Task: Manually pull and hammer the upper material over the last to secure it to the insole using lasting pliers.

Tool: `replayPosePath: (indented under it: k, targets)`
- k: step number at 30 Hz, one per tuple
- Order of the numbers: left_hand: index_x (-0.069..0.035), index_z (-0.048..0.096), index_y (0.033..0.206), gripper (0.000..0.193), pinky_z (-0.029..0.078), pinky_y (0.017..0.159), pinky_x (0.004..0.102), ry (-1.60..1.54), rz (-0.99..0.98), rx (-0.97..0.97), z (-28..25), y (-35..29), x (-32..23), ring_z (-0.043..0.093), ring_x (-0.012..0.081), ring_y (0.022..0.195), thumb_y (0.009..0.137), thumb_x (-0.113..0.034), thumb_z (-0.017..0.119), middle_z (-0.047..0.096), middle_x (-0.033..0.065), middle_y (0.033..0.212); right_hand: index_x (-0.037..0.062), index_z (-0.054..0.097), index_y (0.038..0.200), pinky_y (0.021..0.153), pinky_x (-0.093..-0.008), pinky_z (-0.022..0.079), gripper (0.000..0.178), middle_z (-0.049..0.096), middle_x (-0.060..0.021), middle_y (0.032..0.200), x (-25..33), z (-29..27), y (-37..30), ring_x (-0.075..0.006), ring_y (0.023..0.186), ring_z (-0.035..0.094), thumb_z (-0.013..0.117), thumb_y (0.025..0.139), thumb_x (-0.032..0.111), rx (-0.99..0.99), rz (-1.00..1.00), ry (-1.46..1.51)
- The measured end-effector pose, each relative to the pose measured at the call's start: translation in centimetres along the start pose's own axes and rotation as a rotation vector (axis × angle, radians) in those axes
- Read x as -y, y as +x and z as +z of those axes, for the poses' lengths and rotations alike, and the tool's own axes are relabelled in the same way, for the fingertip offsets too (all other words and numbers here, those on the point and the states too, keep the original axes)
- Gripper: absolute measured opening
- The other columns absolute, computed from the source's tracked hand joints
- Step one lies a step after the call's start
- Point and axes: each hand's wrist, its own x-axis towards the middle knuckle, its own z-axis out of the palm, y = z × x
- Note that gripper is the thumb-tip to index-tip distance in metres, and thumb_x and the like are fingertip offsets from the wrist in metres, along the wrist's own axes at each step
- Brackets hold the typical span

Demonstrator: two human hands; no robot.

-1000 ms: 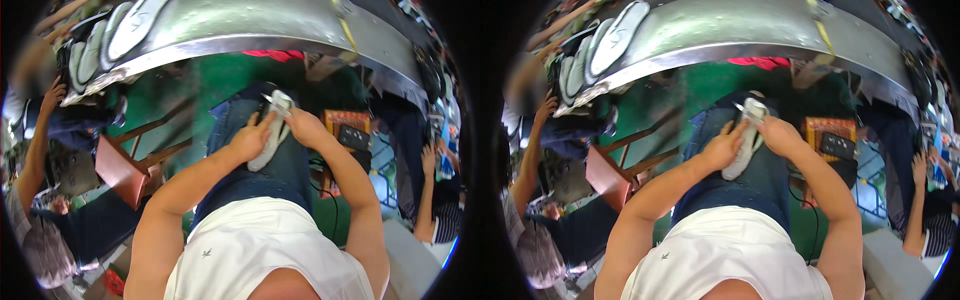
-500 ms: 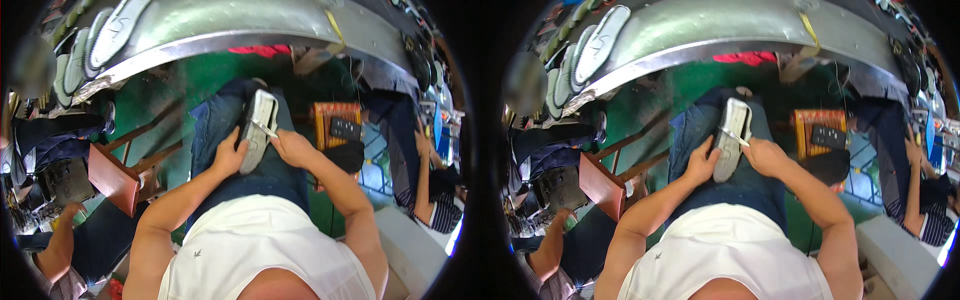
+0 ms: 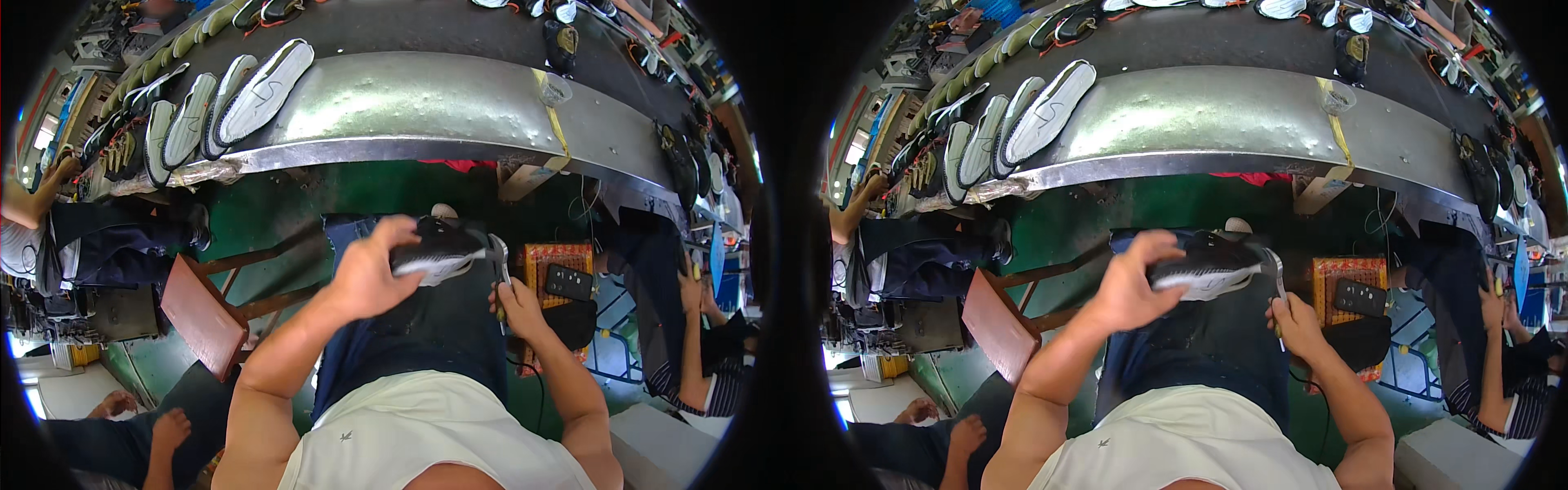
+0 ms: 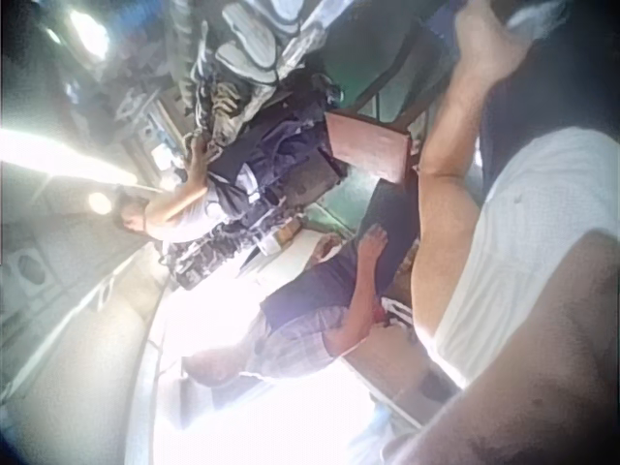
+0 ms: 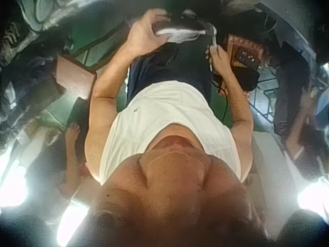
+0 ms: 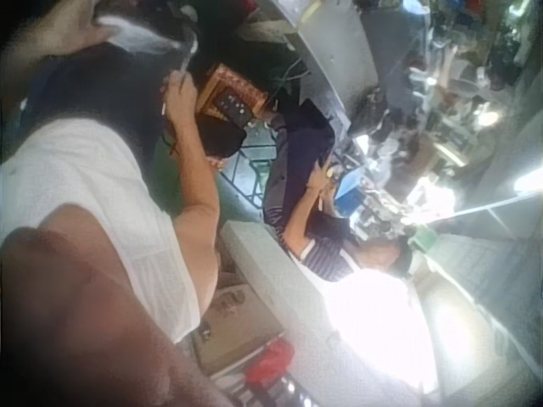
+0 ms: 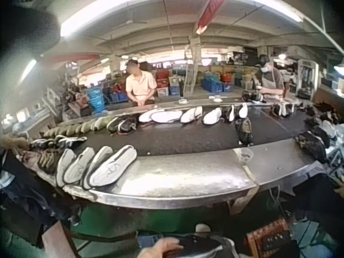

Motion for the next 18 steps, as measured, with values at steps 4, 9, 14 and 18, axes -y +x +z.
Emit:
replayPosePath:
  k: [4, 9, 14, 18]
  targets:
    - [-0.001, 0.052, 0.126, 0.056, 0.056, 0.085, 0.0321, -0.517, -0.018, -0.126, 1.6, 4.5, 0.1, 0.066, 0.0147, 0.094, 0.081, -0.006, 0.085, 0.068, 0.0115, 0.11, 0.0004, 0.059, 0.123, 0.073, -0.0284, 0.049, 0.031, 0.064, -0.0038, 0.093, -0.8, -1.0, -0.6, -0.0127, 0.083, 0.062, 0.062, 0.098, 0.019, 0.127, 0.055, 0.201]
    - [0.005, 0.053, 0.137, 0.064, 0.055, 0.089, 0.034, -0.531, -0.52, 0.311, 9.4, 5.7, 8.7, 0.067, 0.0193, 0.1, 0.084, -0.017, 0.083, 0.068, 0.0136, 0.115, 0.0023, 0.058, 0.127, 0.074, -0.0302, 0.05, 0.035, 0.064, -0.0034, 0.095, 0.0, 0.1, -0.9, -0.0132, 0.082, 0.06, 0.064, 0.095, 0.016, 0.174, 0.096, 0.168]
    - [0.001, 0.061, 0.131, 0.05, 0.054, 0.089, 0.0385, 0.003, -0.373, 0.223, 9.3, -2.5, 8.7, 0.07, 0.0332, 0.099, 0.088, -0.02, 0.073, 0.07, 0.0227, 0.112, 0.0017, 0.062, 0.115, 0.073, -0.0362, 0.05, 0.027, 0.064, -0.011, 0.085, 0.9, 0.1, -2.8, -0.0211, 0.076, 0.061, 0.063, 0.096, 0.02, 0.21, 0.068, -0.174]
    - [0.002, 0.073, 0.101, 0.02, 0.055, 0.078, 0.0439, -0.006, -0.429, 0.064, 10.4, -3.7, 7.6, 0.069, 0.0415, 0.088, 0.094, -0.014, 0.062, 0.07, 0.0258, 0.094, 0.0007, 0.063, 0.11, 0.074, -0.0383, 0.051, 0.025, 0.064, -0.0143, 0.083, 2.3, 0.4, -1.5, -0.0249, 0.079, 0.065, 0.064, 0.095, 0.021, 0.402, 0.036, -0.306]
